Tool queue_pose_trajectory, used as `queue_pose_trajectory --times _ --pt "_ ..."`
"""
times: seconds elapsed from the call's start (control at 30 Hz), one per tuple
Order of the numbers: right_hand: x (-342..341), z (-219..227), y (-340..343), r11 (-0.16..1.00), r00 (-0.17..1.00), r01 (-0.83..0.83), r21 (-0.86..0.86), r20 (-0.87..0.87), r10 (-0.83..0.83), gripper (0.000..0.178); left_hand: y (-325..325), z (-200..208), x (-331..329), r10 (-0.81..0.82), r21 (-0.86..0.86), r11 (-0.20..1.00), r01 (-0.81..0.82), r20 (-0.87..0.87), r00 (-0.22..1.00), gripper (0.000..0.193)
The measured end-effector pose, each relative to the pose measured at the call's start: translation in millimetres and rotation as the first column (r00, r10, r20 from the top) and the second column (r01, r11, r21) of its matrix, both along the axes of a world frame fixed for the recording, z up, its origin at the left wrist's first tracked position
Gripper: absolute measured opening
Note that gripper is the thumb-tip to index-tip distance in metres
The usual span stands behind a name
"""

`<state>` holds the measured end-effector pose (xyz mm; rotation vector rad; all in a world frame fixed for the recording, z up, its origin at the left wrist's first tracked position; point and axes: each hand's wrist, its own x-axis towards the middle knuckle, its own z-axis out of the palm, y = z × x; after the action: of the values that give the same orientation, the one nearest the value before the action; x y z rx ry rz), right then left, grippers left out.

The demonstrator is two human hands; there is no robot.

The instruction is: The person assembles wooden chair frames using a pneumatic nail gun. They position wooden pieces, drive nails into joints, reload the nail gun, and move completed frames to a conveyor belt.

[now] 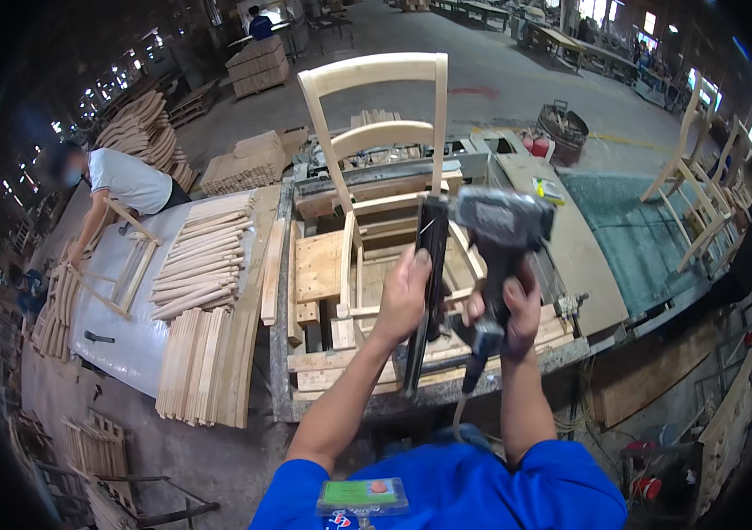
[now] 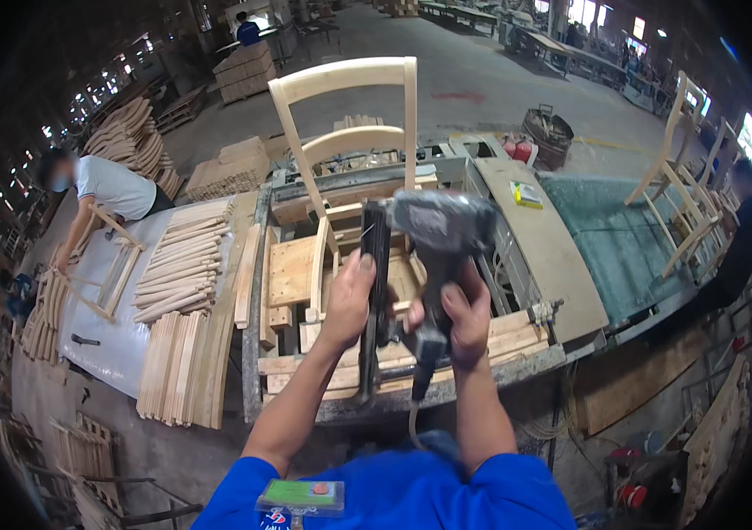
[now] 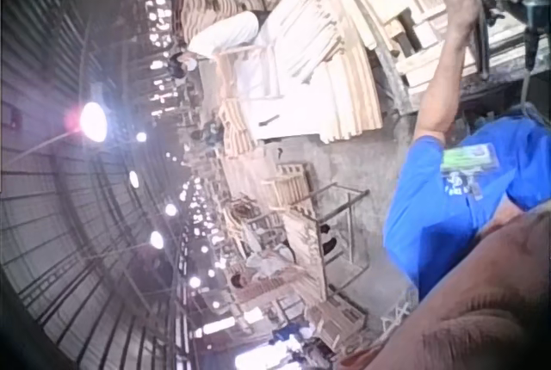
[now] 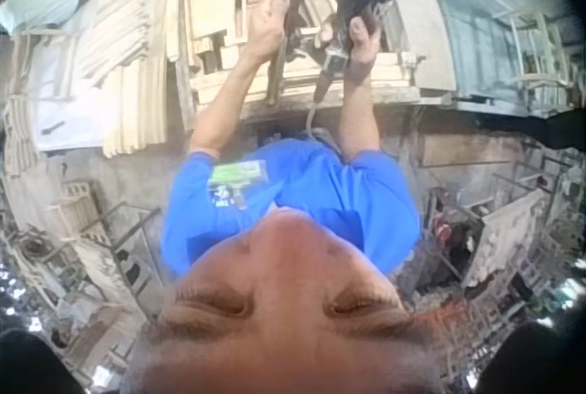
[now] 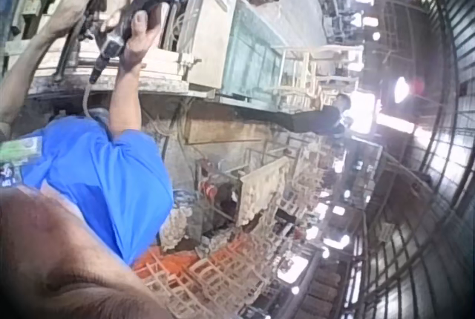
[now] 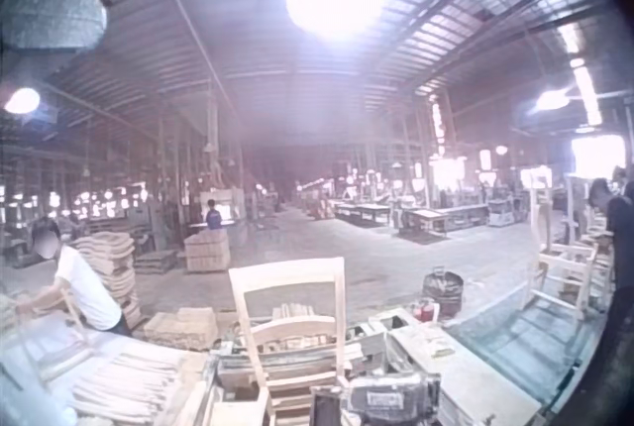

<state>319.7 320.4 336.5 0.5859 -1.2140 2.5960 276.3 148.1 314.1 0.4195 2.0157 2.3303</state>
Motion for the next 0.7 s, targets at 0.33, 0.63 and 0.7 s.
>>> queue_pose_trajectory --times 0.33,0.63,0.7 --pt "-16.1 -13.5 12.9 0.995 0.992 0.027 0.092 0.122 -0.039 0.042 15.2 40.9 -21.6 0.131 0.051 0.989 -0.136 0.084 0.988 0.042" --pt "34.5 -152.5 143.5 0.455 0.996 0.029 0.89 -0.066 0.065 0.043 0.5 20.5 7.0 0.244 -0.078 0.968 -0.241 0.04 0.969 0.041" --pt "64.3 -190.2 210.4 0.296 0.928 -0.023 0.955 0.131 -0.35 0.032 -34.0 1.6 30.5 0.189 -0.207 0.966 -0.153 0.169 0.967 0.039"
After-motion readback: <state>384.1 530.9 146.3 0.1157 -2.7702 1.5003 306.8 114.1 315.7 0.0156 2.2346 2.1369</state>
